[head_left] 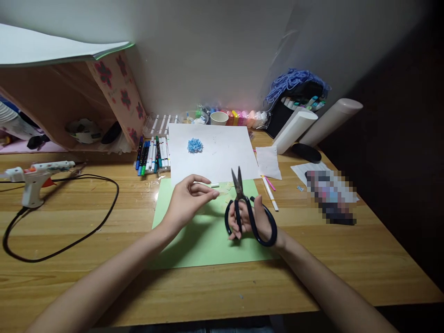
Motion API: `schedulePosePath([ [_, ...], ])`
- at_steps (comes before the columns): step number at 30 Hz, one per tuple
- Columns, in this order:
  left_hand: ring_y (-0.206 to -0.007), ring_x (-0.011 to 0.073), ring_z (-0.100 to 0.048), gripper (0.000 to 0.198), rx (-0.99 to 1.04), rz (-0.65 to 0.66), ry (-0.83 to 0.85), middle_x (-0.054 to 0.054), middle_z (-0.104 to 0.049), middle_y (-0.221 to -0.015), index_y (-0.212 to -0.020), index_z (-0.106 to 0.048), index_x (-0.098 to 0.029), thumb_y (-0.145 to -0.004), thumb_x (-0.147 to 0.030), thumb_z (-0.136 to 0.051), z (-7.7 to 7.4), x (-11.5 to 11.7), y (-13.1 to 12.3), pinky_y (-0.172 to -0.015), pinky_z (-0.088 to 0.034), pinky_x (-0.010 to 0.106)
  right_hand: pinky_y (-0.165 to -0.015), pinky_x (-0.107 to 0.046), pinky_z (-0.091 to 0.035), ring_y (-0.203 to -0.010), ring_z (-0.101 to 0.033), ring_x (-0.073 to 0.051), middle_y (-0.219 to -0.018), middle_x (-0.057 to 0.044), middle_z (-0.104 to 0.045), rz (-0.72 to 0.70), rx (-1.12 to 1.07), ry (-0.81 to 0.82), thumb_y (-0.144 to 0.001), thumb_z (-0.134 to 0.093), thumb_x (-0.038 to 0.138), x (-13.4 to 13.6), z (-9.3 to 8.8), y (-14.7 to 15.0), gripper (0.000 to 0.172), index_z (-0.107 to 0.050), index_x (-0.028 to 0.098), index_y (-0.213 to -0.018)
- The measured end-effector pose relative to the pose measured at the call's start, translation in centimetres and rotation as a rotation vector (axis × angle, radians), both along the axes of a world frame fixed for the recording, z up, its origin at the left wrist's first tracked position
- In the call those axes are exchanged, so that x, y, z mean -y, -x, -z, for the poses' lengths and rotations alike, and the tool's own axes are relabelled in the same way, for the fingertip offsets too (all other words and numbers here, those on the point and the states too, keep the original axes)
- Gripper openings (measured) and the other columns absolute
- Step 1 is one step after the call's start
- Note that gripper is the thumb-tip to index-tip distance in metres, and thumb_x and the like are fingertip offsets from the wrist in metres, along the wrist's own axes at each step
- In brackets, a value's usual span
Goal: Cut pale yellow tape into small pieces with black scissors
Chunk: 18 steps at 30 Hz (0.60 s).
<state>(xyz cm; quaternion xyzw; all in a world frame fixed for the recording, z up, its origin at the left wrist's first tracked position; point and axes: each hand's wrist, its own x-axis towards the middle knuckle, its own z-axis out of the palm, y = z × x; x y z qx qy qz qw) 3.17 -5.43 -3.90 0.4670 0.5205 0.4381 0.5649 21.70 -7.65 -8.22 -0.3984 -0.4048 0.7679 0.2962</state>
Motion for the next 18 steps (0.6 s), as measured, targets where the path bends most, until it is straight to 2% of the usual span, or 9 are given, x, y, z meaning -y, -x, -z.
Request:
schedulePosePath([
  [2,-0.066,0.0141,-0.065,0.04,0.037,-0.06,0.024,0.002,-0.069,-0.068,-0.088,-0.054,-0.015,-0.059,-0.027,-0.079,-0.7,-0.6,0.3,-0.067,-0.05,0.026,-0.064,-0.039,-0.054,-0.045,-0.051,-0.011,-0.058,0.002,-0.051,-0.072,-0.026,-0.012,-0.054,-0.023,0.093,0.8,0.2,0.1,0.083,-0.047,0.018,-0.082],
  [5,-0.065,0.0142,-0.066,0.043,0.079,-0.106,0.038,0.002,-0.069,-0.067,-0.089,-0.053,-0.014,-0.059,-0.028,-0.08,-1.1,-1.2,0.4,-0.067,-0.05,0.027,-0.07,-0.038,-0.051,-0.054,-0.054,-0.013,-0.066,0.001,-0.05,-0.121,-0.029,-0.139,-0.059,-0.026,0.089,1.8,0.4,0.1,0.08,-0.047,0.018,-0.089],
  [9,-0.064,0.013,-0.065,0.042,0.101,-0.096,0.065,0.001,-0.069,-0.067,-0.09,-0.053,-0.014,-0.06,-0.026,-0.079,-1.0,-1.3,-0.2,-0.066,-0.051,0.026,-0.063,-0.033,-0.048,-0.057,-0.053,-0.014,-0.066,0.001,-0.048,-0.16,0.021,-0.242,-0.063,-0.022,0.087,2.2,0.3,0.1,0.079,-0.046,0.018,-0.091],
  [18,-0.063,0.0121,-0.064,0.039,0.1,-0.058,0.118,0.002,-0.069,-0.069,-0.09,-0.053,-0.013,-0.061,-0.022,-0.077,-1.0,-1.4,-1.3,-0.069,-0.05,0.027,-0.049,-0.024,-0.04,-0.046,-0.045,-0.01,-0.057,0.005,-0.042,-0.159,0.092,-0.308,-0.065,-0.02,0.087,2.1,0.7,0.2,0.072,-0.041,0.02,-0.083],
])
